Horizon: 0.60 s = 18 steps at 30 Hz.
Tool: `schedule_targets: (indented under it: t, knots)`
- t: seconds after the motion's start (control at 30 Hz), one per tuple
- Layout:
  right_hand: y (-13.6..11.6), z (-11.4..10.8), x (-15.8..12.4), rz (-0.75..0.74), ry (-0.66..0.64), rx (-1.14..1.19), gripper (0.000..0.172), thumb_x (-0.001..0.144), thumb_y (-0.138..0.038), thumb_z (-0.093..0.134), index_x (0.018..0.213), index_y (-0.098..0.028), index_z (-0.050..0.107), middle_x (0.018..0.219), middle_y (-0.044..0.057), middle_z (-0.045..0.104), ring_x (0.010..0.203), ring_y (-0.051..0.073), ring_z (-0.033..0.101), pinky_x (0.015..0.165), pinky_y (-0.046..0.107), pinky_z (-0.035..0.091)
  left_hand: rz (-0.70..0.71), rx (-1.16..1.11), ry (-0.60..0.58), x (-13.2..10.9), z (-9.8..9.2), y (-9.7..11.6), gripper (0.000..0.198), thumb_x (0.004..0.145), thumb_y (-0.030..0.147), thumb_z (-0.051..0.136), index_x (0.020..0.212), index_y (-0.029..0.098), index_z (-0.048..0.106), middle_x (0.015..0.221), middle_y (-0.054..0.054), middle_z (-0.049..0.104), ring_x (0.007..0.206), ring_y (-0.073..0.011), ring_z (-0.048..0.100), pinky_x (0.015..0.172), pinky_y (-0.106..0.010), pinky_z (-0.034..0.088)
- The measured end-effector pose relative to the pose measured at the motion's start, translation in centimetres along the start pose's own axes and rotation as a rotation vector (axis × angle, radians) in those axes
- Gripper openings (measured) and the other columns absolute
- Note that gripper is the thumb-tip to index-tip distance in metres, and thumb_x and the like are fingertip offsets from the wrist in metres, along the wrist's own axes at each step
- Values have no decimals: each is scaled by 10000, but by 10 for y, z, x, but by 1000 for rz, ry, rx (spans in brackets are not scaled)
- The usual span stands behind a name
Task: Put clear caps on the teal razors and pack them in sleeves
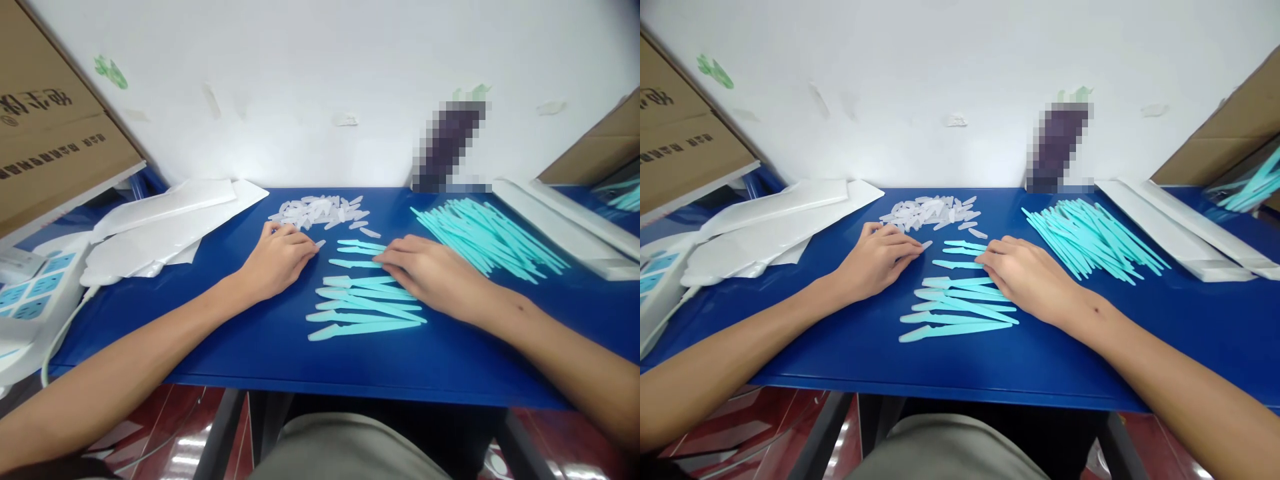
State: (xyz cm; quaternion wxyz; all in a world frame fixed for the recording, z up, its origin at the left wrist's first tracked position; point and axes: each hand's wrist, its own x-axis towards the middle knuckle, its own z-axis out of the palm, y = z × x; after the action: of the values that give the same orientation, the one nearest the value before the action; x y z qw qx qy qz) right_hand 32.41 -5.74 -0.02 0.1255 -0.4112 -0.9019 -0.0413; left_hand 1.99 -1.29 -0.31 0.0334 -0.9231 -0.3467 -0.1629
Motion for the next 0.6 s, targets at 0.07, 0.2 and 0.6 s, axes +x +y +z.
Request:
schedule_targets:
  t: [0.07, 0.2, 0.6]
  knots:
    - [0, 0, 0, 23, -11, 74, 337, 1033, -223, 431, 1174, -146, 727, 998, 128, 695, 913, 275, 639, 753, 404, 521, 5, -16, 0, 0, -2, 0, 312, 1059, 231, 460, 1010, 189, 765, 1068, -63, 793, 930, -250, 615, 860, -446, 323]
    - [0, -2, -1, 95, -40, 231, 312, 1024, -238, 429, 1121, -169, 718, 1002, 119, 663, 916, 254, 631, 759, 372, 515, -21, -92, -66, -2, -5, 1, 314, 1034, 169, 436, 1103, 203, 740, 1082, -61, 764, 962, -244, 626, 839, -412, 344]
    - [-5, -4, 4, 129, 78, 237, 140, 1045, -265, 424, 1017, -209, 549, 940, 80, 643, 832, 230, 555, 765, 381, 440, 5, -86, -143, -6, -15, -5, 271, 1064, 317, 420, 1056, 164, 644, 1044, -106, 610, 924, -242, 602, 796, -365, 463]
